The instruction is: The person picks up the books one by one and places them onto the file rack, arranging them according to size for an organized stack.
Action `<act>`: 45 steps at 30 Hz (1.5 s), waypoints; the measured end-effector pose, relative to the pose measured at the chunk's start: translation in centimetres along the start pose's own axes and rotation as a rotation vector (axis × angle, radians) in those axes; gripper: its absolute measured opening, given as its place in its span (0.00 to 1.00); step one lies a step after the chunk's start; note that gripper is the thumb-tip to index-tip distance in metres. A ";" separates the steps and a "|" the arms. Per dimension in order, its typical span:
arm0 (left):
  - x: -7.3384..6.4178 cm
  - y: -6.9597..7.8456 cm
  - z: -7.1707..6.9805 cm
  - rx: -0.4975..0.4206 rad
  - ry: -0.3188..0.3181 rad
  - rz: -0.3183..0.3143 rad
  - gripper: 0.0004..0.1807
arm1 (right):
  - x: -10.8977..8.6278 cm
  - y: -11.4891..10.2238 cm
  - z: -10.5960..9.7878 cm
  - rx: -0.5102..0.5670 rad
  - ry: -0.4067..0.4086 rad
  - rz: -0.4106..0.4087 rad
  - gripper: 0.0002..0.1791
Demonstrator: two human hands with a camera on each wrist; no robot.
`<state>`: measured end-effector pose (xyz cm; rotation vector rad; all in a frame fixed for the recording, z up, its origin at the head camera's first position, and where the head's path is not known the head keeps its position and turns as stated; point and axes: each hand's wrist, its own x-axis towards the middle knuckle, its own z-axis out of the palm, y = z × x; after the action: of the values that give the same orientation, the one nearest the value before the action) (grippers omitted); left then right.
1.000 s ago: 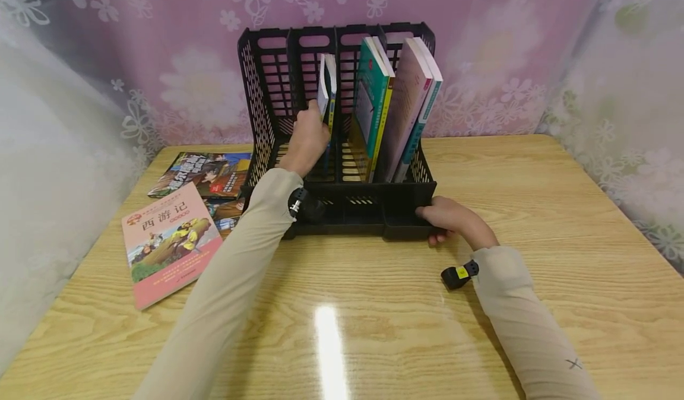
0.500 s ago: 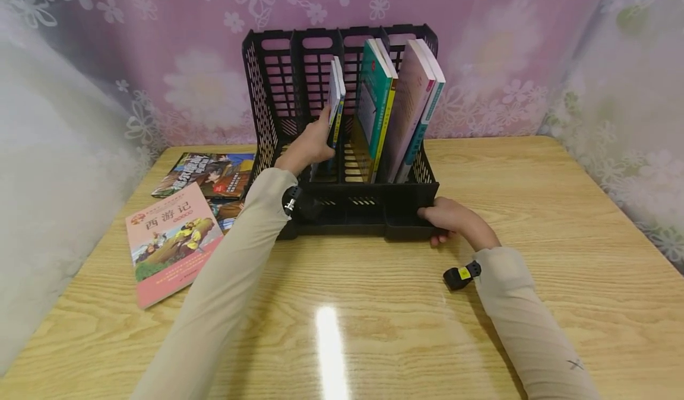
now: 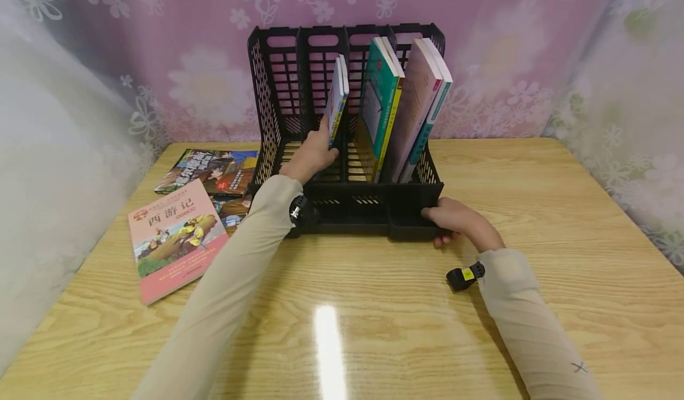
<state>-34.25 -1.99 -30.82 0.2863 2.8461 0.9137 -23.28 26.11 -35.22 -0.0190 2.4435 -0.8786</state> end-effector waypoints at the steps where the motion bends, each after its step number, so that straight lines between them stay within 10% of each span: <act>1: 0.0 0.1 0.0 -0.003 0.000 -0.009 0.43 | 0.0 0.0 0.0 -0.001 0.001 0.000 0.20; 21: -0.9 -0.3 -0.2 -0.155 0.150 0.082 0.46 | -0.3 0.1 0.0 -0.004 0.003 0.008 0.20; 45: -3.1 0.7 -1.3 -0.175 0.142 0.051 0.38 | -0.4 0.0 -0.1 -0.020 -0.004 0.002 0.20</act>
<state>-31.36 -2.83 -29.14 0.2851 2.8707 1.2314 -22.99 26.23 -34.95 -0.0260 2.4485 -0.8522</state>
